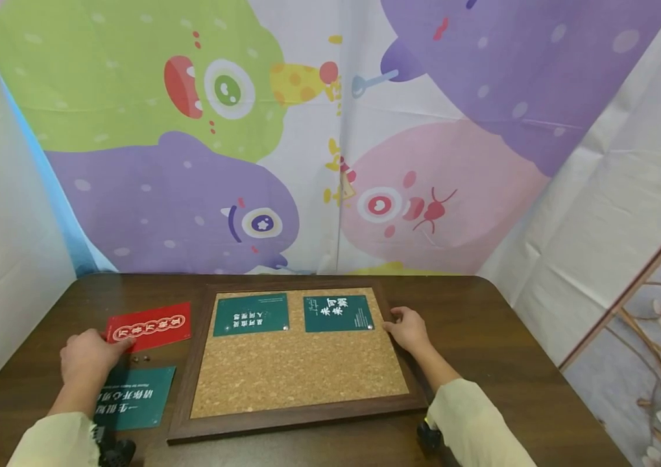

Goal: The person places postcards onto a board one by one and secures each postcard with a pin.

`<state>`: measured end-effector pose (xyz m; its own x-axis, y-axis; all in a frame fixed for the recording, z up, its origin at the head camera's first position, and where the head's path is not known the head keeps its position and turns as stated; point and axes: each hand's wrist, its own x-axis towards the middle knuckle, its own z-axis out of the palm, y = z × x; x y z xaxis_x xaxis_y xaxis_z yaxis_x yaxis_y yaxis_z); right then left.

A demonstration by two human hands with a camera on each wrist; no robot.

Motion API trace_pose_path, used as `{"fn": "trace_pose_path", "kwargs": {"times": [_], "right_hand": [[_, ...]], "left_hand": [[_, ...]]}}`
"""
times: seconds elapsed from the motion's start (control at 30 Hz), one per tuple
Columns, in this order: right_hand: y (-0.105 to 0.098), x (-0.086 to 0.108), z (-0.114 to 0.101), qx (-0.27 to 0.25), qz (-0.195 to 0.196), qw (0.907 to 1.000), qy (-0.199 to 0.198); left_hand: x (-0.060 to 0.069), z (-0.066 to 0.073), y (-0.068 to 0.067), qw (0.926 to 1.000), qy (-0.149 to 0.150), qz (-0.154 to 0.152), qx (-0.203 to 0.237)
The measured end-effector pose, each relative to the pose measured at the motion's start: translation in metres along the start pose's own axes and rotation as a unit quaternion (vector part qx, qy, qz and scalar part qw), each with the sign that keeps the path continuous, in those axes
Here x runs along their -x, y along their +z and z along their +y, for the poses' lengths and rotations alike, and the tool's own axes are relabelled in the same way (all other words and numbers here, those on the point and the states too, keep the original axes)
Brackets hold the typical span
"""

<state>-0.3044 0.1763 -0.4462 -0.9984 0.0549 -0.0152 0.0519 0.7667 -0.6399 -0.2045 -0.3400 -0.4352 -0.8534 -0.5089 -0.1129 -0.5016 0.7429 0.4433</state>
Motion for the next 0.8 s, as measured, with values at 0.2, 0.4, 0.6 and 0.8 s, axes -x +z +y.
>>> {"fn": "trace_pose_path", "kwargs": {"times": [0.2, 0.4, 0.6, 0.8], "right_hand": [[0.000, 0.000, -0.001, 0.000, 0.001, 1.0000, -0.001], [0.003, 0.000, 0.000, -0.003, 0.002, 1.0000, -0.003], [0.002, 0.000, -0.001, -0.003, 0.005, 1.0000, -0.004], [0.002, 0.000, 0.001, 0.002, 0.008, 1.0000, -0.004]], "left_hand": [[-0.001, 0.000, 0.001, 1.0000, -0.001, -0.001, -0.009], [-0.002, -0.004, 0.001, 0.9998, -0.015, -0.009, -0.001], [-0.004, -0.008, 0.000, 0.9996, -0.013, -0.015, 0.020], [-0.006, -0.010, -0.001, 0.9983, -0.029, -0.018, 0.048]]}}
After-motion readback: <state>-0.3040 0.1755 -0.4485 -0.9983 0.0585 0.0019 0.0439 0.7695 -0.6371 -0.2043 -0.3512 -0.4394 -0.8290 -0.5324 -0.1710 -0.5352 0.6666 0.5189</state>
